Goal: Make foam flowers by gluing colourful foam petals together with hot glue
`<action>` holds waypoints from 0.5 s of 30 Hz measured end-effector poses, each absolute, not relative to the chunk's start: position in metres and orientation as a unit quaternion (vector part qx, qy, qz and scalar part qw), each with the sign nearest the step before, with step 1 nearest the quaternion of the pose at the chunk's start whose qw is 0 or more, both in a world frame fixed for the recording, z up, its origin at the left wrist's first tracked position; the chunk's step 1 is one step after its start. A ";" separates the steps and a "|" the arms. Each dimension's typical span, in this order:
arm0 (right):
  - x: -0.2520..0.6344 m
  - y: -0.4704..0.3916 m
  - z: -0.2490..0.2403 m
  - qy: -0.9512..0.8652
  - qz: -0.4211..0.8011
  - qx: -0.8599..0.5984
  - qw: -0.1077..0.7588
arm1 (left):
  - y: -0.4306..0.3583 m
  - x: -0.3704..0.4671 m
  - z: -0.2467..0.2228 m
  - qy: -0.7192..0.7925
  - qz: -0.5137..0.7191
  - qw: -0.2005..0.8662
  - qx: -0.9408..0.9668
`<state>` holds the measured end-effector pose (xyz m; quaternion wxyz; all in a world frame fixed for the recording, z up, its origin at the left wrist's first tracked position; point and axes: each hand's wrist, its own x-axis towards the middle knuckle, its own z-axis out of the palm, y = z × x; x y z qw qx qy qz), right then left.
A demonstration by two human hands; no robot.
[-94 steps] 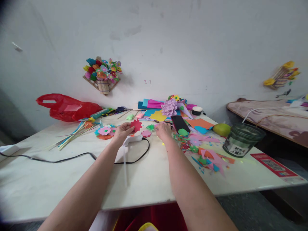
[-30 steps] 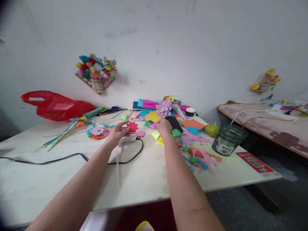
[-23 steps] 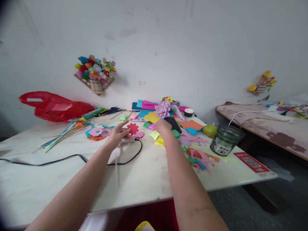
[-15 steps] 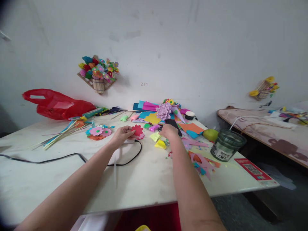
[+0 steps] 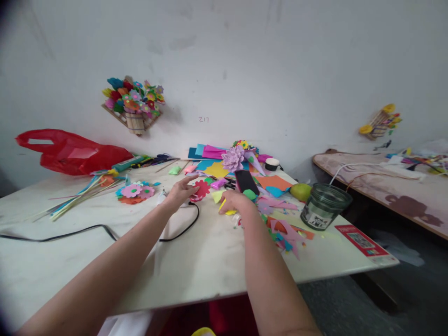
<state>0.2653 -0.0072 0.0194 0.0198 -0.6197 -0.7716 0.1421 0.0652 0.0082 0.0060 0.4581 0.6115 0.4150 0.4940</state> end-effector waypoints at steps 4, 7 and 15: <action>0.265 -0.003 0.011 -0.760 0.146 -0.626 0.094 | 0.006 0.073 0.008 0.378 0.498 0.503 0.597; 0.265 0.003 0.004 -0.734 0.178 -0.625 0.196 | 0.006 0.078 0.008 0.362 0.505 0.510 0.595; 0.263 0.011 -0.010 -0.597 0.314 -0.595 0.437 | 0.012 0.090 -0.003 0.372 0.533 0.482 0.588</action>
